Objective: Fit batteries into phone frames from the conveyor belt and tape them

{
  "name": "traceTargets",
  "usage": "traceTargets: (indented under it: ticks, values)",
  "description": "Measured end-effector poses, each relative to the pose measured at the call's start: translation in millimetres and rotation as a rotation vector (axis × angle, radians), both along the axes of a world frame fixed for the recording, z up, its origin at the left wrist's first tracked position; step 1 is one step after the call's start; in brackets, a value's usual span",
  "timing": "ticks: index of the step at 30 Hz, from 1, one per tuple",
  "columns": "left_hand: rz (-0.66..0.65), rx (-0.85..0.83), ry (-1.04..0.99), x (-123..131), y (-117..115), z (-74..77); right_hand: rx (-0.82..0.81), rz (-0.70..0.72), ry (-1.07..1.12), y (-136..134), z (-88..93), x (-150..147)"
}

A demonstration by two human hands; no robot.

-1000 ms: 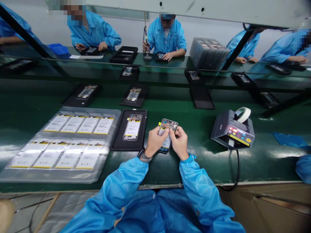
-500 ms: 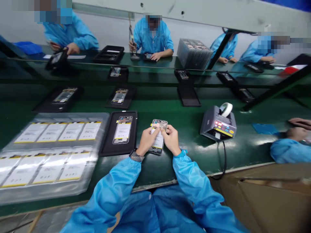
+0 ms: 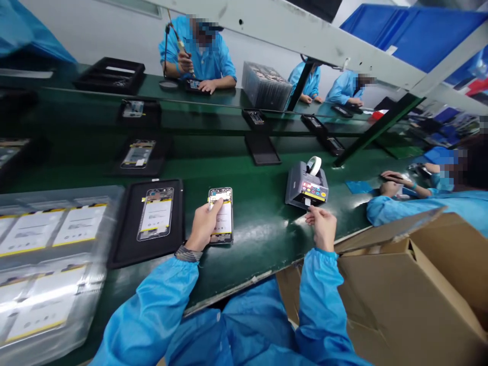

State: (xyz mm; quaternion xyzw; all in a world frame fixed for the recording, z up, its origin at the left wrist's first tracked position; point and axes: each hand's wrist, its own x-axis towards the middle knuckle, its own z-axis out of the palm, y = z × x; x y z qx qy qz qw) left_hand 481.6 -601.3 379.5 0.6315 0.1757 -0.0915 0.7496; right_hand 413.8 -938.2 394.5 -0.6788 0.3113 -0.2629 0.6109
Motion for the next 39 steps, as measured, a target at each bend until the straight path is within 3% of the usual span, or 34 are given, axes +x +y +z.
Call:
traceTargets:
  ticks: [3,7,18,35,39]
  values:
    - [-0.065,-0.064,-0.003,-1,0,-1.5,0.086,0.060,0.021,-3,7.0,5]
    - [-0.182,-0.119,-0.007,0,4,-5.3,0.147,0.033,0.049,0,14.5,8]
    - [-0.374,-0.216,-0.104,-2,5,-7.3,0.104,-0.048,0.040,4,18.5,13]
    - [-0.309,-0.227,-0.150,-1,6,-9.7,-0.056,-0.023,0.047,0,24.5,5]
    - [-0.279,-0.252,-0.167,-2,3,-12.0,-0.030,0.122,0.031,38,12.8,-8]
